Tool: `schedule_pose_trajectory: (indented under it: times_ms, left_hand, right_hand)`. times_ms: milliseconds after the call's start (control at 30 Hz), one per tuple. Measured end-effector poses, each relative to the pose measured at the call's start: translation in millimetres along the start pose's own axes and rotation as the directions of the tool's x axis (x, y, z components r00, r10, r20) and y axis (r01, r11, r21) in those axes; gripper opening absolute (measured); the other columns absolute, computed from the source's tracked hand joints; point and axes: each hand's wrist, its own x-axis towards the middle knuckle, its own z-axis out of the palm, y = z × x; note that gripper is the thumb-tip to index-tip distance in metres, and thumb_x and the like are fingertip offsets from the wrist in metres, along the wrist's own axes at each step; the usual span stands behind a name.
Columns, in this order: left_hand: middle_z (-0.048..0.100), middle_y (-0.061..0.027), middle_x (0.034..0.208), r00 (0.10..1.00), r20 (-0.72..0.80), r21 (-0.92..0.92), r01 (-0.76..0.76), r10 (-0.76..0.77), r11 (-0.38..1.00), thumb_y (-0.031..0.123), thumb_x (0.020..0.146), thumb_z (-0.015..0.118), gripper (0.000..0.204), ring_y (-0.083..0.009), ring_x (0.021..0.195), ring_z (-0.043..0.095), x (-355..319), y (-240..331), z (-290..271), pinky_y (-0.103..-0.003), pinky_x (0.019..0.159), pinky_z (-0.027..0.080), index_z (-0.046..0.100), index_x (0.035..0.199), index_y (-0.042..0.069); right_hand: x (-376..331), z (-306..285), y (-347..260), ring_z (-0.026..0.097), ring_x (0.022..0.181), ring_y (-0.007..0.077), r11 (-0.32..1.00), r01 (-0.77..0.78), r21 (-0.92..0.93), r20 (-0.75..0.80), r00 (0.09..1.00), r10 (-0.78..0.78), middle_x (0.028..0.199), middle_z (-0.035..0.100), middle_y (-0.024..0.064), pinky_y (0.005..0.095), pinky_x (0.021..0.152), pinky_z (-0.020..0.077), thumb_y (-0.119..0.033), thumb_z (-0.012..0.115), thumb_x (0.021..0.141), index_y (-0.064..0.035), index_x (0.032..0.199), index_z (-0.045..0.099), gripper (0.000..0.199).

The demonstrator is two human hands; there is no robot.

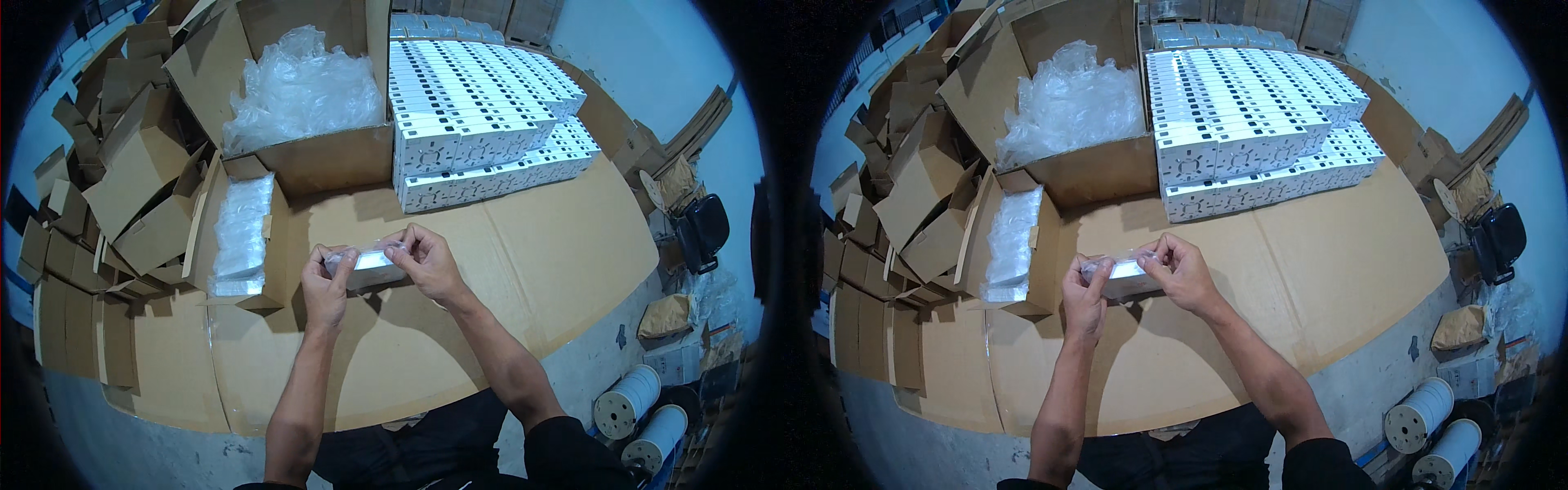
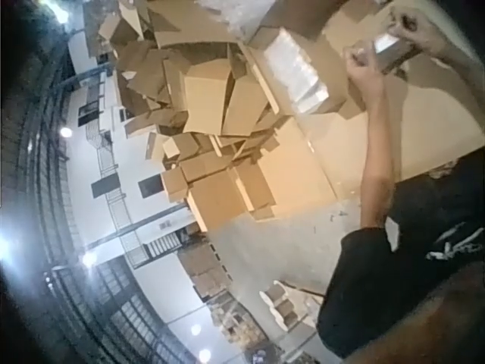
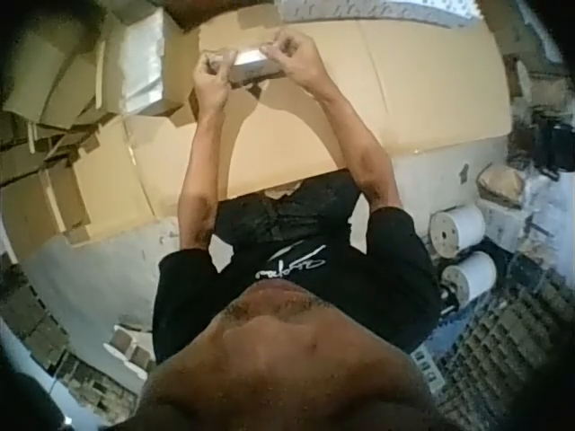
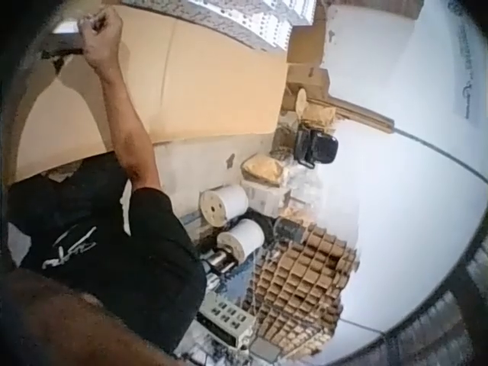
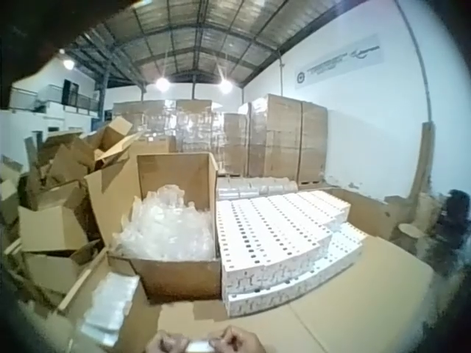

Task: Packaging small white product boxes into plastic bags and larger cardboard boxes.

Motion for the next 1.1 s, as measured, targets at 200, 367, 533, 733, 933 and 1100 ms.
schedule_pose_trajectory:
  times_ms: [200,367,533,733,933,1100]
  left_hand:
    - [0.060,0.0017,0.084,0.999,-0.022,-0.129,0.038,-0.041,0.991,0.015,0.095,0.075,0.024,-0.0038,0.078,0.051,4.0,-11.0,1.5,-0.022,0.070,0.043,0.054,0.088,0.008]
    - [0.058,0.0019,0.084,0.996,-0.058,-0.160,0.059,-0.069,0.985,0.014,0.096,0.075,0.023,-0.0034,0.077,0.049,3.4,-6.8,8.2,-0.022,0.069,0.041,0.054,0.087,0.008]
    - [0.057,0.0017,0.084,0.995,-0.047,-0.183,0.077,-0.087,0.980,0.015,0.096,0.074,0.024,-0.0041,0.077,0.050,6.4,-9.3,1.7,-0.022,0.070,0.042,0.053,0.085,0.010]
    - [0.058,-0.0032,0.087,0.956,-0.260,0.102,-0.114,0.138,0.988,0.012,0.095,0.072,0.019,-0.0111,0.082,0.055,0.6,7.4,7.6,-0.029,0.077,0.047,0.055,0.089,0.005]
    - [0.067,-0.0157,0.105,0.607,0.477,0.618,-0.746,0.636,0.248,0.002,0.082,0.078,0.031,-0.0299,0.101,0.063,-13.2,35.1,12.5,-0.043,0.094,0.050,0.062,0.108,0.001]
    - [0.069,-0.0154,0.116,0.786,0.436,0.611,-0.616,0.438,0.497,-0.002,0.081,0.079,0.038,-0.0284,0.110,0.066,-7.3,21.8,2.1,-0.038,0.097,0.053,0.067,0.116,0.000]
  right_hand:
    - [1.4,9.5,-3.0,0.064,0.099,0.0126,0.992,0.048,0.118,-0.176,0.984,-0.027,0.110,0.066,0.0105,0.0274,0.087,0.0528,-0.001,0.064,0.098,-0.0001,0.112,0.055,0.017]
    - [2.2,-13.2,-15.1,0.064,0.099,0.0132,0.971,0.240,0.001,0.055,0.969,-0.240,0.119,0.066,0.0075,0.0257,0.086,0.0525,-0.001,0.068,0.095,-0.0005,0.122,0.067,0.027]
    - [-1.1,-10.9,-18.9,0.066,0.093,0.0112,0.979,-0.073,-0.192,0.106,0.990,0.094,0.111,0.071,0.0055,0.0239,0.078,0.0529,-0.006,0.074,0.092,-0.0019,0.107,0.077,0.016]
    - [-2.4,-10.4,-21.7,0.066,0.088,0.0091,0.975,-0.144,-0.170,0.042,0.987,0.154,0.105,0.073,0.0049,0.0237,0.072,0.0522,-0.007,0.075,0.091,-0.0034,0.118,0.074,0.027]
    - [-1.9,-15.5,-18.1,0.065,0.088,0.0091,0.981,-0.112,-0.157,0.080,0.989,0.125,0.106,0.073,0.0053,0.0237,0.072,0.0532,-0.009,0.077,0.091,-0.0033,0.120,0.073,0.030]
    - [-1.6,-16.1,-29.8,0.064,0.089,0.0086,0.950,-0.221,-0.220,0.081,0.966,0.244,0.109,0.073,0.0046,0.0243,0.077,0.0530,-0.009,0.077,0.089,-0.0029,0.119,0.073,0.030]
